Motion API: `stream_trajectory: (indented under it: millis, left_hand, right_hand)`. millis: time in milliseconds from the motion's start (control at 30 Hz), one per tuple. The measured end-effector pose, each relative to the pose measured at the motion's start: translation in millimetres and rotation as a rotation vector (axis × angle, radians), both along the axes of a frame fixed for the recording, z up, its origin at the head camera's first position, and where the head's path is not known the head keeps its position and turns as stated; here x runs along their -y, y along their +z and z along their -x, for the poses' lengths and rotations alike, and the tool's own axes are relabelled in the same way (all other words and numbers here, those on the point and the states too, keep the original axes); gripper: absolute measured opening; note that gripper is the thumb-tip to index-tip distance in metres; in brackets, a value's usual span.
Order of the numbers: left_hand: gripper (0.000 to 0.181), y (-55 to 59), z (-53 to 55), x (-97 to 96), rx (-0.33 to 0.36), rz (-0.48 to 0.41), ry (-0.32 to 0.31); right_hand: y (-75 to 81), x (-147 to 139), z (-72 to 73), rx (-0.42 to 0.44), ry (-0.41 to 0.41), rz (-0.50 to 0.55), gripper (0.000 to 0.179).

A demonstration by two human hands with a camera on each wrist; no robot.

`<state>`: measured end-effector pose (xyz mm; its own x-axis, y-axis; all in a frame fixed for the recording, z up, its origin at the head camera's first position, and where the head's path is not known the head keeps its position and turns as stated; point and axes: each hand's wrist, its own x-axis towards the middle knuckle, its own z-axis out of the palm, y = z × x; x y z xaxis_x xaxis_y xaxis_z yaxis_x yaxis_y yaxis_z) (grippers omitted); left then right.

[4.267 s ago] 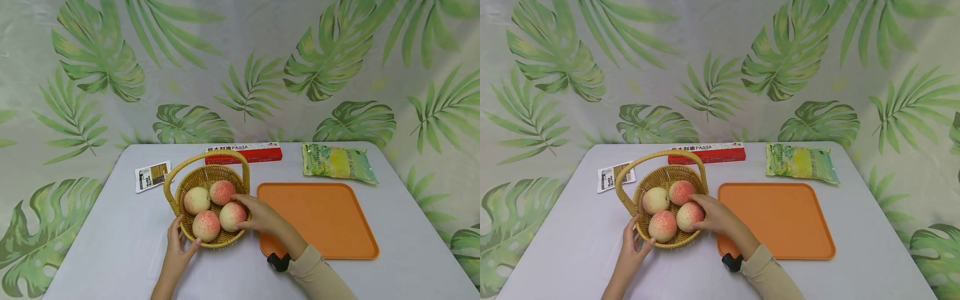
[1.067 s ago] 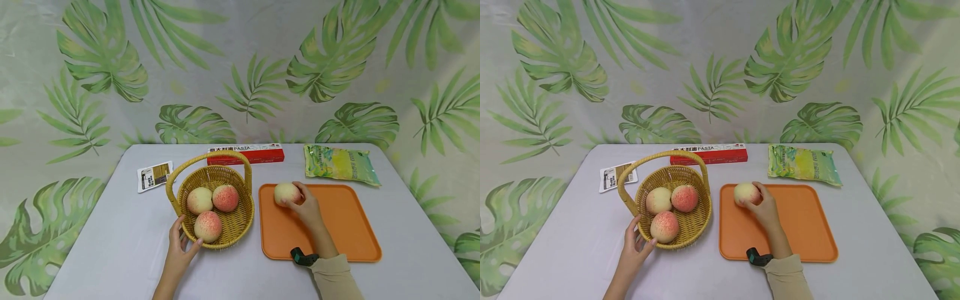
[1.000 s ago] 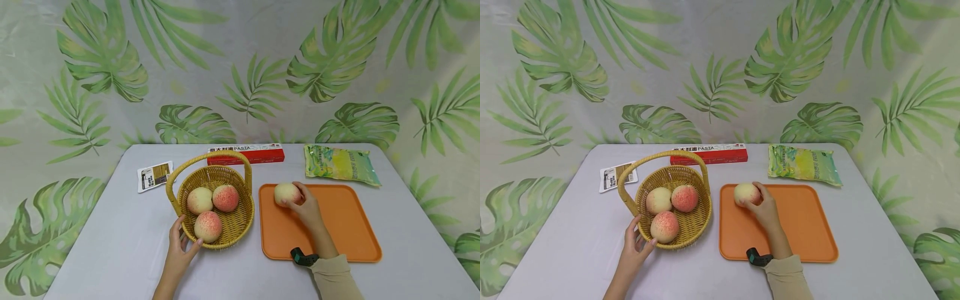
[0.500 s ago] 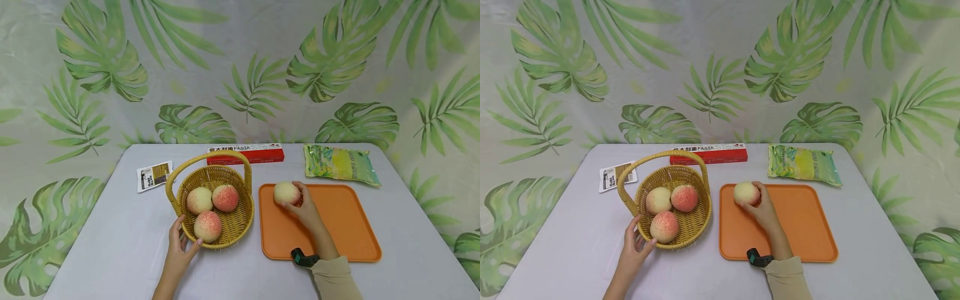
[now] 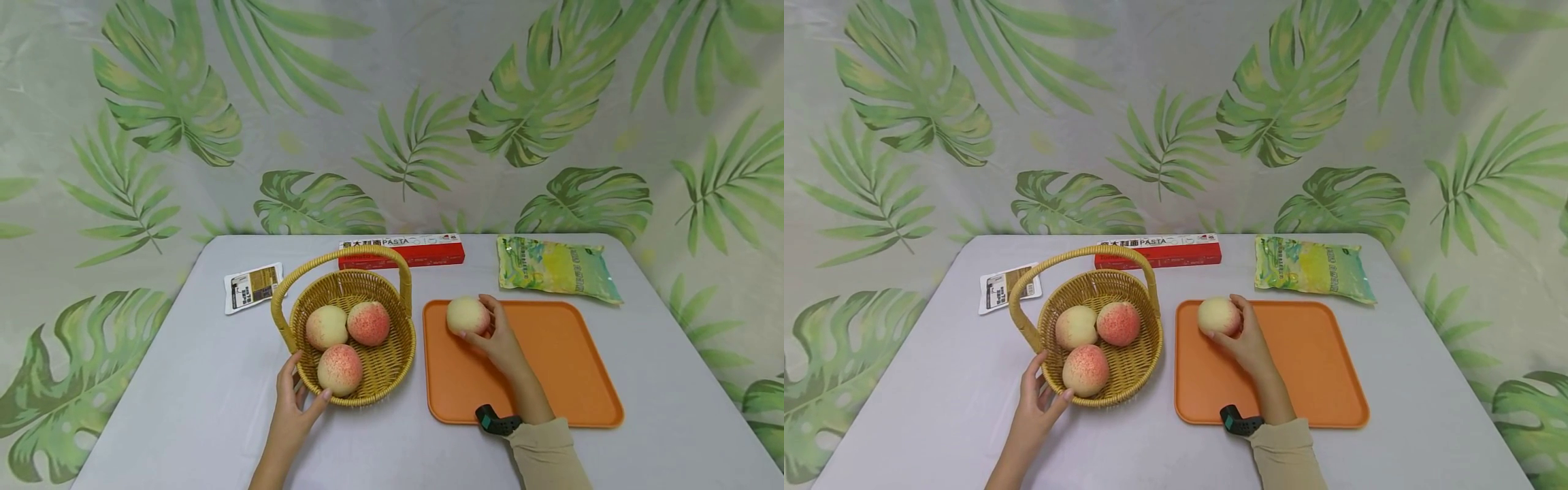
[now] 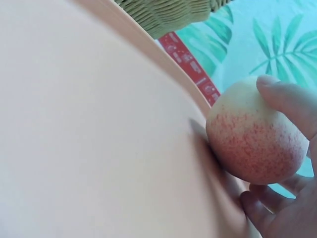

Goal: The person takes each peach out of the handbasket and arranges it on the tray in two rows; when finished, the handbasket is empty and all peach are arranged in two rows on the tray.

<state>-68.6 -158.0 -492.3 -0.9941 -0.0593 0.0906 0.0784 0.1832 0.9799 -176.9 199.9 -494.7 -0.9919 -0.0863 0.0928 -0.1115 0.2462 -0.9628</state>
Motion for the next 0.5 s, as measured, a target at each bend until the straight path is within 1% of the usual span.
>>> stream_trajectory:
  millis: [133, 267, 367, 500]
  left_hand:
    - [0.08, -0.2, 0.4, -0.2, -0.003, 0.006, -0.003]
    - [0.08, 0.5, 0.3, -0.2, 0.008, 0.014, 0.0]
    - [0.081, 1.3, -0.1, -0.1, 0.018, 0.015, 0.004]
    - [0.082, 1.3, -0.1, 0.1, 0.015, 0.019, 0.004]
  right_hand:
    - [5.6, 0.8, -2.3, 0.009, -0.009, 0.004, 0.078]
    - [24.0, 6.0, -9.9, -0.013, -0.038, 0.022, 0.072]
    - [41.6, 12.4, -17.0, -0.073, -0.047, 0.023, 0.066]
    - [64.8, 21.9, -25.6, -0.198, -0.05, 0.024, 0.059]
